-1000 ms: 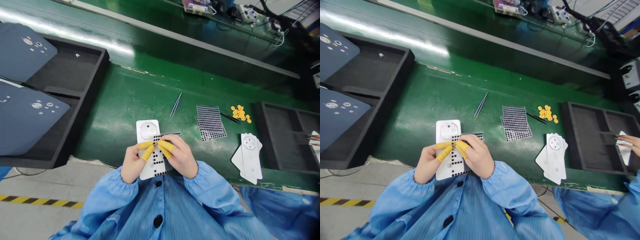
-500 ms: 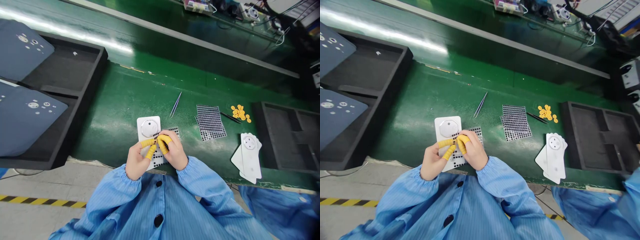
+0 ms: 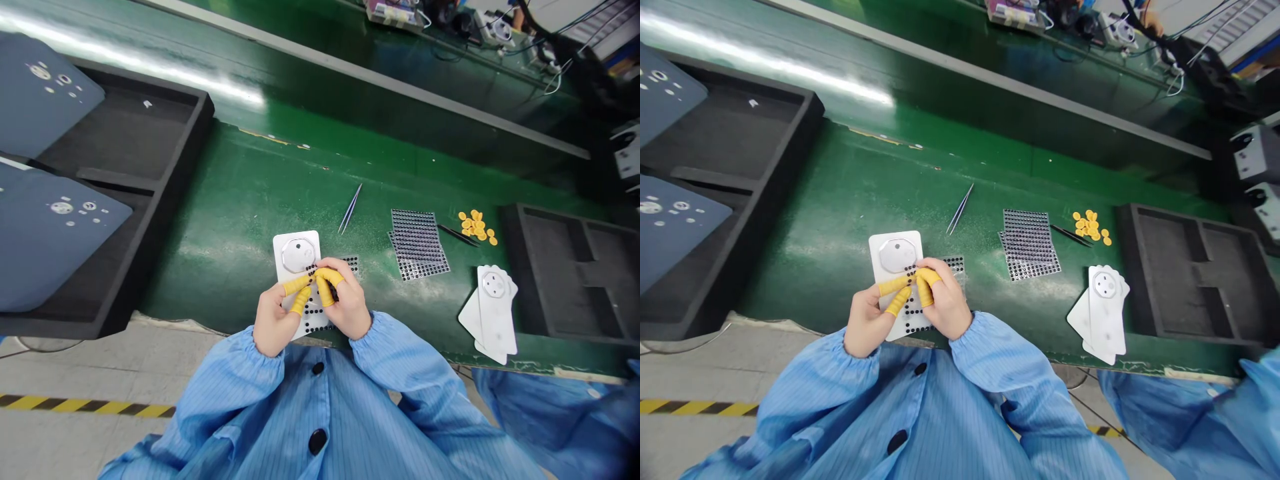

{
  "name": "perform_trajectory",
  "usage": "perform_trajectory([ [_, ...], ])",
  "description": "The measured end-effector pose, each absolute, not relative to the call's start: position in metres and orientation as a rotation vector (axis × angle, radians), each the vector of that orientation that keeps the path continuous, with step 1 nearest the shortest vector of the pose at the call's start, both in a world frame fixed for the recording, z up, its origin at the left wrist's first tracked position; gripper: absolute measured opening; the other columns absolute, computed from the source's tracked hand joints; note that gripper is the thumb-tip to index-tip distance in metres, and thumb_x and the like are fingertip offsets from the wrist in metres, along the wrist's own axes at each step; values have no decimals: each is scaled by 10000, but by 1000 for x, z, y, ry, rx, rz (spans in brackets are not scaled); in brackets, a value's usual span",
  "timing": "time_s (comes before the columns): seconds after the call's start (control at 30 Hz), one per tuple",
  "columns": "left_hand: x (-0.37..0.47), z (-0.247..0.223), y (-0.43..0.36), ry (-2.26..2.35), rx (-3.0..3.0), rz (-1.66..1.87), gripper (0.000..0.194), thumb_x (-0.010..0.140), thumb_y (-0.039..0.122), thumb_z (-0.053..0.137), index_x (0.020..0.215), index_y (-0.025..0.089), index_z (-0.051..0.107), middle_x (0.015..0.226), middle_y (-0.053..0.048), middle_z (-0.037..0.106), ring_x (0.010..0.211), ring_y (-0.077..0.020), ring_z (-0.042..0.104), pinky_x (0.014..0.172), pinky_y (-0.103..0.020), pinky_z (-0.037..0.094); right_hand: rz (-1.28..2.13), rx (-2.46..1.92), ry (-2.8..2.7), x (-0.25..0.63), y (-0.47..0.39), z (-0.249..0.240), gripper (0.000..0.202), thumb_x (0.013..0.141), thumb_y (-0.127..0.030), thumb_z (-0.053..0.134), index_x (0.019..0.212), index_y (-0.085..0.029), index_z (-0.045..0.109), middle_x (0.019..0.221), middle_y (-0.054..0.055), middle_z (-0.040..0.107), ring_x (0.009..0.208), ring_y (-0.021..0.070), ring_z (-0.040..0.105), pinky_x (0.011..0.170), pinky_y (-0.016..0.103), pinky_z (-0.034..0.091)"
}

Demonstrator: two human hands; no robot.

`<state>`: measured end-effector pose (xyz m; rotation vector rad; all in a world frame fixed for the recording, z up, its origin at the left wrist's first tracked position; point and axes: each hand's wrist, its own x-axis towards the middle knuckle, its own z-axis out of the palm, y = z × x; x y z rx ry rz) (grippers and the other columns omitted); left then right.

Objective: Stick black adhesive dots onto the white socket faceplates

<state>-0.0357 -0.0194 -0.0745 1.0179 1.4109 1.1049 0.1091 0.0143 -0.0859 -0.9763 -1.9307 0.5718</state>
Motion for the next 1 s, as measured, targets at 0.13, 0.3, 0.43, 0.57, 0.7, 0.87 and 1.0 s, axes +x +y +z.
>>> perform_trajectory([
  [0.13, -41, -72, -16, 1422, 952, 1064, 321, 696, 211, 737, 1003, 119, 749, 1062, -113, 742, 1026, -302, 674, 966, -402, 512, 544, -1097, -1912, 109, 18, -86, 230, 889, -90, 420, 1074, -164, 535, 1104, 132, 544, 1066, 205, 549, 883, 397, 523],
  [0.3, -72, -63, -19, 1624, 880, 1116, 554, 746, 419, 717, 1193, 98, 651, 1165, -144, 696, 1077, -321, 644, 940, -402, 521, 414, -1141, -1917, 116, 21, -85, 191, 897, -101, 454, 1026, -182, 569, 1074, 113, 555, 1025, 211, 555, 875, 414, 511],
  [0.43, -74, -40, -34, 1611, 904, 1277, 971, 709, 357, 768, 1509, 239, 229, 1395, -109, 541, 1212, -338, 559, 950, -394, 527, 297, -1068, -1923, 113, 18, -62, 243, 884, -96, 509, 1085, -220, 567, 1073, 88, 581, 1014, 207, 581, 886, 420, 509],
  [0.57, -52, -19, -48, 1421, 944, 1209, 985, 764, 316, 723, 1527, 271, 103, 1365, -114, 564, 1181, -352, 584, 898, -419, 558, 321, -979, -1942, 98, 11, -31, 322, 900, -100, 479, 1167, -265, 547, 1046, 41, 650, 990, 192, 627, 1043, 471, 424],
  [0.7, -42, -17, -55, 1356, 973, 1112, 700, 726, 264, 756, 1367, 235, 476, 1212, -121, 659, 1156, -385, 589, 912, -465, 546, 361, -930, -2068, 94, 6, -18, 373, 916, -89, 433, 1230, -270, 518, 1081, 36, 685, 1048, 185, 632, 1094, 480, 384],
  [0.87, -42, -25, -61, 1377, 981, 1109, 650, 663, 198, 794, 1271, 223, 563, 1087, -122, 701, 1141, -409, 587, 945, -508, 511, 244, -871, -2186, 108, -2, -19, 362, 855, -61, 502, 1184, -194, 573, 1213, 110, 660, 1209, 226, 564, 1126, 505, 341],
  [1.0, -41, -28, -63, 1410, 982, 1139, 748, 651, 187, 794, 1339, 230, 503, 1108, -132, 697, 1105, -400, 612, 919, -495, 527, 254, -869, -2282, 116, -6, -19, 395, 846, -116, 484, 1230, -174, 558, 1316, 141, 588, 1290, 256, 498, 1104, 515, 368],
])
